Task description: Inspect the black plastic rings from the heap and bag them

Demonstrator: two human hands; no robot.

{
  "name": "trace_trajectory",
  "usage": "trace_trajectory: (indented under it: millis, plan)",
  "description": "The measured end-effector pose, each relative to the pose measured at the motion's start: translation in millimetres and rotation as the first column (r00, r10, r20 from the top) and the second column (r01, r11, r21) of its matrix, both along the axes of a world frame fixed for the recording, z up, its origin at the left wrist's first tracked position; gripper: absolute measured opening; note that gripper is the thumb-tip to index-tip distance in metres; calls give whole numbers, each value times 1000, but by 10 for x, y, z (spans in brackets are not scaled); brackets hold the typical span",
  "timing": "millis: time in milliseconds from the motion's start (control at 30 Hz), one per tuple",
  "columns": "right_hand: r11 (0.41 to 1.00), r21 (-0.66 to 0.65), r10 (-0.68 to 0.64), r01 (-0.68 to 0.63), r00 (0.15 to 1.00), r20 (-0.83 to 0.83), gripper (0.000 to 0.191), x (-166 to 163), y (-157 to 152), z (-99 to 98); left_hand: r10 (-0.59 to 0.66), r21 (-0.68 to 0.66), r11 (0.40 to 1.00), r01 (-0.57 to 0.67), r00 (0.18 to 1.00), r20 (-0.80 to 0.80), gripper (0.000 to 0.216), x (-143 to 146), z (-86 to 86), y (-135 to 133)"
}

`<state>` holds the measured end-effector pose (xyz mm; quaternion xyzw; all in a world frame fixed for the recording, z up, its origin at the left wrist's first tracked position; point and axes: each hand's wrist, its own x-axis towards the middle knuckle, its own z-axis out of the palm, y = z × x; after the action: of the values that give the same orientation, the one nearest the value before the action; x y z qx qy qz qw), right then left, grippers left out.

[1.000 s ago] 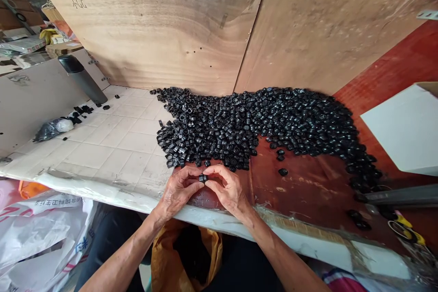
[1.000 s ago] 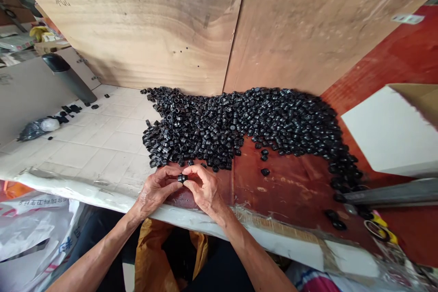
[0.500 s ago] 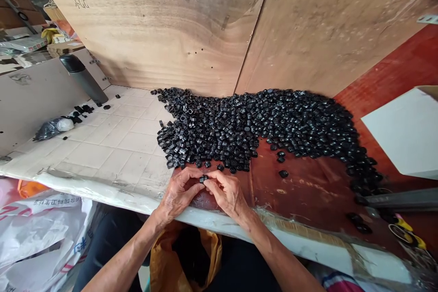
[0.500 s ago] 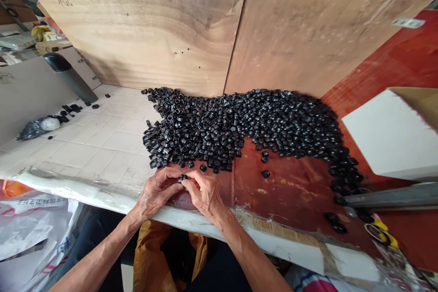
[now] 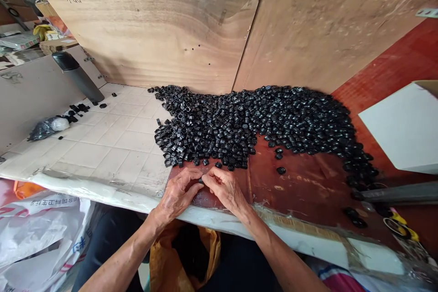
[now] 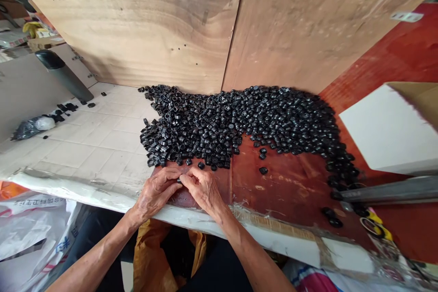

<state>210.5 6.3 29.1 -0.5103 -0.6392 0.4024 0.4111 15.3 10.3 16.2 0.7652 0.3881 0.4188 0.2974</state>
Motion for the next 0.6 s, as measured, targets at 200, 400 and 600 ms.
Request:
trace_trajectory:
  millis: [200,400,600]
  plan:
    - [990,139,34,-37,999,24,10,27,19,-37,27,-331,942,60,967,253,20,2,-52,24]
    - [977,196,91,-85,996,-24,14,49,32,-71,77,-446,890,91,936,345,25,1,-116,40]
    - [965,255,73,-54,995,-65,15,40,54,-122,62,-367,929,43,961,270,21,-13,-134,35]
